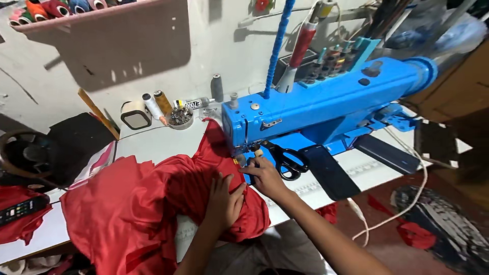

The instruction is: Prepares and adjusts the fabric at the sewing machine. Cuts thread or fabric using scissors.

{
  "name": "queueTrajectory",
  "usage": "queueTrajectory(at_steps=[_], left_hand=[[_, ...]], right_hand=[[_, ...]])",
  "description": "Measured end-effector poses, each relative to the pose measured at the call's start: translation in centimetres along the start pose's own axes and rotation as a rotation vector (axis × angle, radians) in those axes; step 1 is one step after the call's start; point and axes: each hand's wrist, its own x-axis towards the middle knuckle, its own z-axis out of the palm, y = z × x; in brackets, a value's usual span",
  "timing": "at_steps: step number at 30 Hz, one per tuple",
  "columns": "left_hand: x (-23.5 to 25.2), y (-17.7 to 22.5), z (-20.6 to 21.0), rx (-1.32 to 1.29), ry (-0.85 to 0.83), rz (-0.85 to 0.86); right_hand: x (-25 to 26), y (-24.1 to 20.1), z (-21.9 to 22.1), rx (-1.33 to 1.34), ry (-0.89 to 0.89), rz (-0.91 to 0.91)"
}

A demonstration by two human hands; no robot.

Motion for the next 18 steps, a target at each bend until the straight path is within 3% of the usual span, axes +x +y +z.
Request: queueTrajectory(at_steps=[15,18], left_hand=[[1.9,-1.8,-0.6,0.036,-0.038,0.000],[2.2,-2.1,-0.7,0.033,-0.038,0.001]], right_hand=[[0.4,-0.1,0.6,-0.134,0.014,-0.024],[0.0,-1.3,-0.9,0.048,-0.070,0.135]])
